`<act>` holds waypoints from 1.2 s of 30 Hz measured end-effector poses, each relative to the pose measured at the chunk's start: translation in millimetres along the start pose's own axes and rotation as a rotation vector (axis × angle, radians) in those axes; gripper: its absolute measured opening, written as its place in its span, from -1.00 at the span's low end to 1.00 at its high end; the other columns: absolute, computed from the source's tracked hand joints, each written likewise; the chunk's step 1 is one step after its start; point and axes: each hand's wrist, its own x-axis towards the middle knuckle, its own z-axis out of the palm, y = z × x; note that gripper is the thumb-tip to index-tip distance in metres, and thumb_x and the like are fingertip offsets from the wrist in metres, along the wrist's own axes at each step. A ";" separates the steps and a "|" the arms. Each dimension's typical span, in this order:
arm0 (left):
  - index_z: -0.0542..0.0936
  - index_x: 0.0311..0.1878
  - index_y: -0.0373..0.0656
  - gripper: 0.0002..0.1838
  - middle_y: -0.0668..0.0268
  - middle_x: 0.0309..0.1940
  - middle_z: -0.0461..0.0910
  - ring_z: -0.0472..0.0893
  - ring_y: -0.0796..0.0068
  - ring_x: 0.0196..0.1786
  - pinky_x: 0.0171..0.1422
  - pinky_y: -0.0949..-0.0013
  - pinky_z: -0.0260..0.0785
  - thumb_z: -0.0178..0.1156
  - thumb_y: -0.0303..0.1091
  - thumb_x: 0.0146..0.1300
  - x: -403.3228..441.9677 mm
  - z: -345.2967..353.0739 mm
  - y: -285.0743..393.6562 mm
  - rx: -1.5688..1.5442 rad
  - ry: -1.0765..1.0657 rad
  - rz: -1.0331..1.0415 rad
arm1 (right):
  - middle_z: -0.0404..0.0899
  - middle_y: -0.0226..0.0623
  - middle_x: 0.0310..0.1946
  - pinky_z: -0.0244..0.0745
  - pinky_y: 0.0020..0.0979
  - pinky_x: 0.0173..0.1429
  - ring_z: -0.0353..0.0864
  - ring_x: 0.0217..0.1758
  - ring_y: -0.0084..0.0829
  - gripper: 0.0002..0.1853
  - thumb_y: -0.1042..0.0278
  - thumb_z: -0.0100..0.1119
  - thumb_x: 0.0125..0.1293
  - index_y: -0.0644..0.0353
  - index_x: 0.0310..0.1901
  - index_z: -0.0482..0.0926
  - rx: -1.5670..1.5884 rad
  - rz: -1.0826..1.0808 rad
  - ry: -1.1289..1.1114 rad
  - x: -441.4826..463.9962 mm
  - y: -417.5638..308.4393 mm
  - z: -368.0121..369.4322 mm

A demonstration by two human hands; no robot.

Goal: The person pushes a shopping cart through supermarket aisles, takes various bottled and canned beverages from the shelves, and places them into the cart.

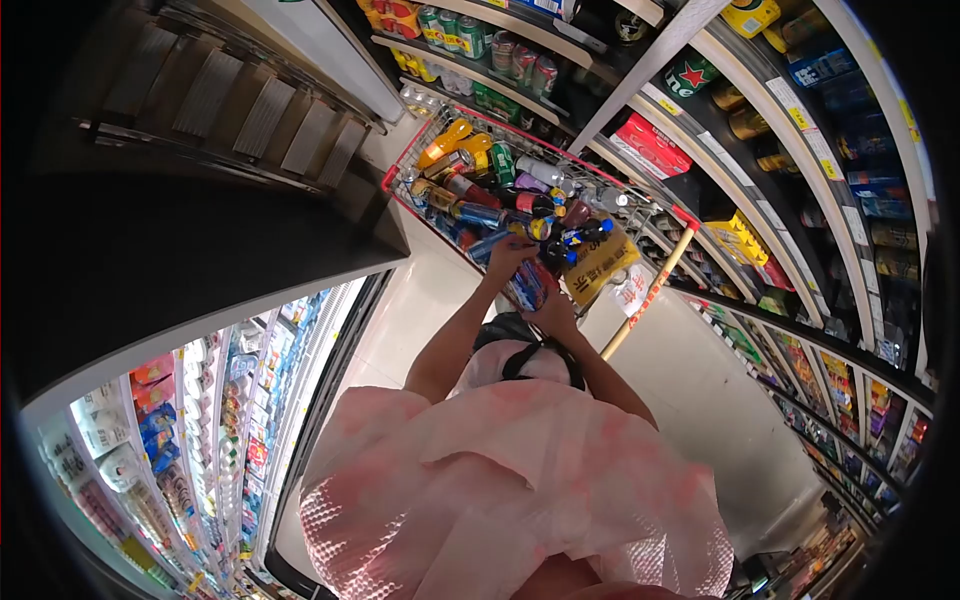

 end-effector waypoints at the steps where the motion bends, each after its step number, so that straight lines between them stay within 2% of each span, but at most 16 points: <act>1: 0.69 -0.06 -0.36 -0.66 0.20 -0.36 0.74 0.75 0.46 -0.32 -0.17 0.40 0.58 0.54 -0.41 0.16 3.4 -6.2 -6.0 0.035 -0.043 0.027 | 0.74 0.09 -0.03 0.65 -0.04 0.16 0.75 0.04 0.11 0.08 -0.01 0.65 -0.18 0.27 0.41 0.39 0.045 -0.040 -0.007 4.0 1.3 -3.9; 4: 0.68 0.00 -0.30 -0.65 0.24 -0.30 0.75 0.72 0.51 -0.28 -0.16 0.42 0.55 0.50 -0.41 0.17 10.2 -17.9 -21.5 0.052 -0.089 0.014 | 0.74 0.01 0.03 0.62 -0.11 0.25 0.76 0.08 -0.05 0.11 0.05 0.66 -0.18 0.21 0.48 0.38 0.207 -0.122 -0.091 16.7 7.1 -11.7; 7: 0.66 0.04 -0.31 -0.60 0.23 -0.27 0.75 0.72 0.49 -0.30 -0.17 0.42 0.55 0.53 -0.47 0.14 24.0 -20.8 -23.3 -0.059 -0.075 0.032 | 0.74 -0.05 0.03 0.61 -0.19 0.25 0.75 0.07 -0.23 0.13 0.11 0.68 -0.20 0.25 0.48 0.36 0.463 -0.277 -0.072 46.7 55.7 33.8; 10: 0.64 0.11 -0.30 -0.54 0.24 -0.25 0.75 0.70 0.50 -0.31 -0.18 0.45 0.54 0.55 -0.44 0.14 33.9 -19.5 -23.0 -0.221 0.077 0.033 | 0.72 -0.08 0.06 0.60 -0.23 0.25 0.72 0.09 -0.30 0.10 0.15 0.69 -0.17 0.27 0.48 0.36 0.571 -0.135 -0.135 67.2 82.6 66.0; 13: 0.62 0.19 -0.26 -0.45 0.29 -0.22 0.73 0.67 0.54 -0.25 -0.15 0.47 0.50 0.57 -0.27 0.18 42.3 -17.4 -41.0 -0.232 0.237 0.035 | 0.54 0.06 0.33 0.50 -0.21 0.40 0.57 0.38 -0.16 -0.02 0.15 0.68 -0.14 0.32 0.37 0.45 0.498 0.070 -0.119 60.7 26.4 32.9; 16: 0.64 0.16 -0.28 -0.43 0.34 -0.20 0.71 0.65 0.54 -0.14 -0.01 0.43 0.50 0.58 -0.16 0.20 41.2 -4.5 -57.4 -0.227 0.305 -0.058 | 0.64 -0.01 0.13 0.63 -0.07 0.18 0.67 0.20 0.00 -0.06 0.12 0.69 -0.13 0.27 0.32 0.45 0.152 0.216 -0.014 62.6 13.7 35.4; 19: 0.67 0.11 -0.28 -0.47 0.32 -0.10 0.68 0.61 0.51 -0.07 0.07 0.40 0.46 0.59 -0.15 0.20 44.0 5.2 -74.1 -0.020 0.336 0.091 | 0.56 -0.01 0.11 0.62 0.02 0.13 0.62 0.18 0.13 -0.11 0.11 0.68 -0.12 0.24 0.26 0.46 0.017 0.045 0.282 53.7 23.3 29.8; 21: 0.63 0.13 -0.29 -0.42 0.26 0.00 0.63 0.58 0.44 -0.01 0.15 0.37 0.45 0.61 -0.14 0.19 44.7 3.5 -81.0 -0.045 0.260 0.095 | 0.48 -0.02 0.09 0.60 0.03 0.11 0.61 0.13 0.07 -0.27 0.20 0.60 -0.07 0.18 0.18 0.52 -0.098 0.050 0.343 47.5 23.6 13.0; 23: 0.54 0.20 -0.33 -0.33 0.21 0.06 0.58 0.55 0.40 0.04 0.18 0.34 0.44 0.63 -0.13 0.17 53.6 -9.9 -82.4 0.035 -0.002 0.064 | 0.49 -0.01 0.08 0.60 0.03 0.10 0.61 0.11 0.02 -0.38 0.27 0.55 -0.02 0.14 0.13 0.56 -0.242 -0.033 0.492 49.3 38.9 8.0; 25: 0.52 0.19 -0.33 -0.33 0.25 0.02 0.57 0.55 0.44 0.04 0.12 0.37 0.44 0.63 -0.16 0.17 66.4 -10.8 -121.0 0.123 0.168 0.190 | 0.48 0.06 0.06 0.60 0.00 0.10 0.60 0.09 0.05 -0.62 0.39 0.26 0.23 0.24 0.09 0.56 -0.226 -0.025 0.586 53.7 54.8 12.8; 27: 0.52 0.16 -0.30 -0.40 0.30 0.00 0.55 0.54 0.43 0.04 0.02 0.39 0.44 0.56 -0.12 0.25 45.6 14.1 -99.9 0.130 0.335 0.169 | 0.46 0.13 0.10 0.59 -0.02 0.13 0.57 0.11 0.10 -0.66 0.40 0.15 0.29 0.32 0.08 0.55 -0.197 -0.033 0.563 47.0 55.8 3.3; 28: 0.49 0.21 -0.28 -0.37 0.28 0.06 0.52 0.54 0.40 0.05 0.03 0.34 0.47 0.51 -0.06 0.30 40.5 14.5 -95.9 0.047 0.250 0.099 | 0.43 0.17 0.12 0.58 -0.01 0.15 0.53 0.15 0.14 -0.67 0.40 0.11 0.32 0.35 0.08 0.53 -0.108 -0.065 0.520 44.0 59.7 -1.1; 29: 0.45 0.26 -0.27 -0.34 0.26 0.12 0.50 0.54 0.37 0.06 0.03 0.30 0.50 0.46 0.01 0.34 35.5 14.2 -92.0 -0.033 0.166 0.024 | 0.42 0.15 0.10 0.56 -0.02 0.19 0.50 0.19 0.14 -0.66 0.43 0.12 0.31 0.34 0.09 0.52 -0.053 -0.066 0.534 39.4 59.4 -5.2; 33: 0.41 0.35 -0.19 -0.37 0.19 0.25 0.51 0.57 0.29 0.25 0.15 -0.05 0.61 0.25 0.11 0.48 13.4 16.0 -94.2 -0.129 0.287 -0.132 | 0.45 -0.02 0.06 0.47 -0.02 0.30 0.51 0.18 0.06 -0.65 0.44 0.25 0.28 0.27 0.09 0.53 0.089 -0.323 0.590 11.8 62.4 -53.6; 35: 0.53 0.23 -0.28 -0.45 0.15 0.11 0.63 0.65 0.25 0.19 0.12 -0.04 0.66 0.18 0.06 0.54 26.8 -20.0 -146.0 -0.218 0.254 -0.022 | 0.45 -0.06 0.06 0.43 -0.04 0.35 0.50 0.24 -0.04 -0.69 0.40 0.27 0.30 0.24 0.06 0.54 -0.030 -0.290 0.607 -17.0 64.7 -101.7; 36: 0.59 0.14 -0.34 -0.47 0.14 0.01 0.67 0.70 0.24 0.05 0.05 0.02 0.68 0.16 0.05 0.56 14.1 -19.2 -137.6 -0.029 0.307 -0.021 | 0.45 -0.08 0.06 0.41 -0.01 0.38 0.48 0.26 -0.07 -0.72 0.37 0.26 0.32 0.23 0.03 0.55 -0.069 -0.223 0.620 -26.0 75.5 -117.2</act>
